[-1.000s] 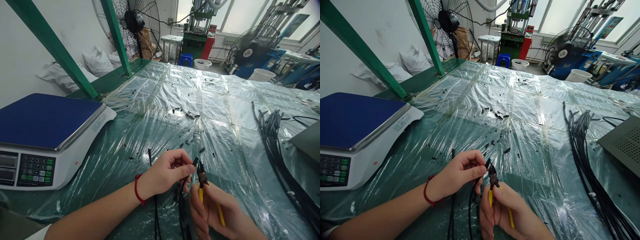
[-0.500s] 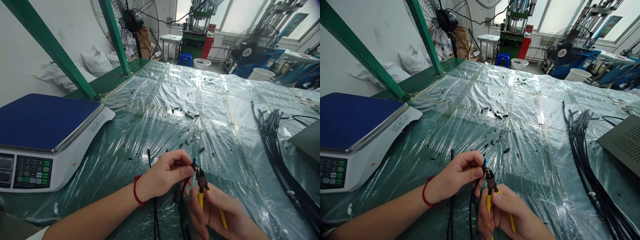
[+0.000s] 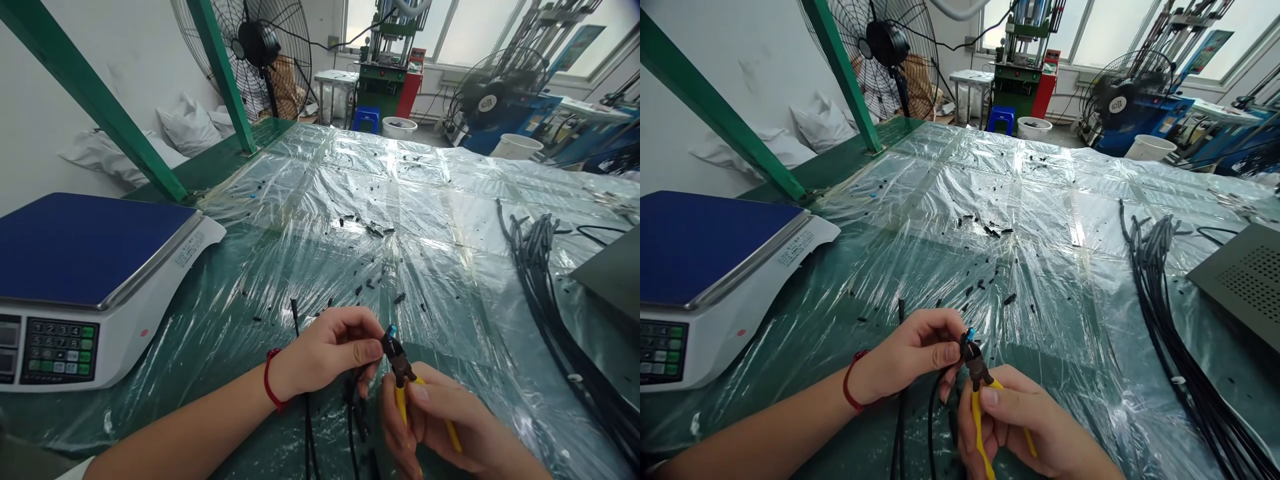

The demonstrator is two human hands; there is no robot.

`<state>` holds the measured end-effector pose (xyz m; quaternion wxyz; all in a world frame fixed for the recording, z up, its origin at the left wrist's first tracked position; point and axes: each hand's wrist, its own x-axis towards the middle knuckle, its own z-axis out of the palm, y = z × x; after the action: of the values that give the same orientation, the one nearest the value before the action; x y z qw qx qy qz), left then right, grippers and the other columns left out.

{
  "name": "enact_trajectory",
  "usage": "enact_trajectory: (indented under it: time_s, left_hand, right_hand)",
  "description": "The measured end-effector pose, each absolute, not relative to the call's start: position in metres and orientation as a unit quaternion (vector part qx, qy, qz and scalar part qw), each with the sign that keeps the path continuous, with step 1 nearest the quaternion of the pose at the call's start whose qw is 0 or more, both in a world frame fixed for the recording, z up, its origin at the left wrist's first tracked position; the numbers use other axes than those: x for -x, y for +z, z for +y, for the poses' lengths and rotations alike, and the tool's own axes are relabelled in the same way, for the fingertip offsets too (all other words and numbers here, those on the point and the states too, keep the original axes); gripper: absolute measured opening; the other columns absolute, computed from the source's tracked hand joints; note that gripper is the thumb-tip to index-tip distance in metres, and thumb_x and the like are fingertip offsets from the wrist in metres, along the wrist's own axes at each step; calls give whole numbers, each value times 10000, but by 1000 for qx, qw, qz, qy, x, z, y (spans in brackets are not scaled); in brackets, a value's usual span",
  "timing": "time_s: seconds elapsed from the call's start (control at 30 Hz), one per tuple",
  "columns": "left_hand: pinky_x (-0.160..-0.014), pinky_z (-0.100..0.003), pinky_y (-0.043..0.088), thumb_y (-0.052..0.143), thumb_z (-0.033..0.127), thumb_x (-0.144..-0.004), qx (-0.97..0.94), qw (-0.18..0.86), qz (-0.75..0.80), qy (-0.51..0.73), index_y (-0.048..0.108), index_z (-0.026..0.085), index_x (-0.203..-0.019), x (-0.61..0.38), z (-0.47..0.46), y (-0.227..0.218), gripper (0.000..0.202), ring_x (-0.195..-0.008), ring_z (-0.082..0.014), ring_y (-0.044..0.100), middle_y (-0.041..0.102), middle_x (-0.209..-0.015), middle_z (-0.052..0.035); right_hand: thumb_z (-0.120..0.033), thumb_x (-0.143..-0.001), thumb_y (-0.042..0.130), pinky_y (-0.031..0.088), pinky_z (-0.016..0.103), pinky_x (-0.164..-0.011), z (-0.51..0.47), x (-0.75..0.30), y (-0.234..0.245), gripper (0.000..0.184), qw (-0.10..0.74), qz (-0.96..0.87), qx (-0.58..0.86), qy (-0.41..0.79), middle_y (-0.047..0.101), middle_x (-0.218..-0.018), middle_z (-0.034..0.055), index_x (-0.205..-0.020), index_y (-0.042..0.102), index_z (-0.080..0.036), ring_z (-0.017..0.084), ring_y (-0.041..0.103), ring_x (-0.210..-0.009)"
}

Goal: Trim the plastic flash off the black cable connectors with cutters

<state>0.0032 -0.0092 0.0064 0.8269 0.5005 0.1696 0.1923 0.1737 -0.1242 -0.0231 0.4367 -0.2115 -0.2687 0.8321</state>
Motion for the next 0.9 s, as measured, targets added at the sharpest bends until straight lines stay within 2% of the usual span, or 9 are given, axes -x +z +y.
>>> enact_trajectory:
  time_s: [0.17,0.43,0.67,0.77,0.9]
  left_hand:
    - [-482,-194,525,780,365,-871,-521,811,183,194,597,152,-893,0,-8,6,281,-471,-113,635,654,-613,8]
    - [-462,-164,498,793,315,-863,-541,796,192,194,617,147,-886,3,-8,9,244,-484,-95,647,637,-646,28]
    - [-451,-166,478,784,306,-871,-544,800,182,178,605,145,-870,3,-7,8,241,-464,-97,646,632,-632,29]
    - [-451,-177,482,781,328,-871,-557,791,187,173,608,143,-865,3,-6,9,253,-460,-103,644,627,-626,28]
    - [-441,-184,475,784,350,-863,-558,790,187,172,604,143,-858,2,-5,9,275,-468,-104,640,635,-660,18]
  right_hand:
    - [-474,-936,584,480,195,-463,-126,-180,-20,443,424,-271,231,833,626,-599,89,-803,659,-58,122,596,-452]
    - [-447,-938,636,547,172,-567,-127,-192,-20,405,409,-272,247,835,703,-746,125,-935,683,-44,153,727,-631]
    - [-458,-941,623,531,156,-531,-128,-196,-20,428,392,-272,253,841,711,-691,132,-872,685,-40,139,709,-561]
    - [-482,-940,595,494,155,-478,-126,-195,-18,469,379,-277,262,843,678,-646,118,-834,683,-34,125,660,-487]
    - [-477,-951,542,374,154,-383,-122,-193,-12,487,378,-296,273,834,620,-557,88,-745,659,-51,106,567,-390]
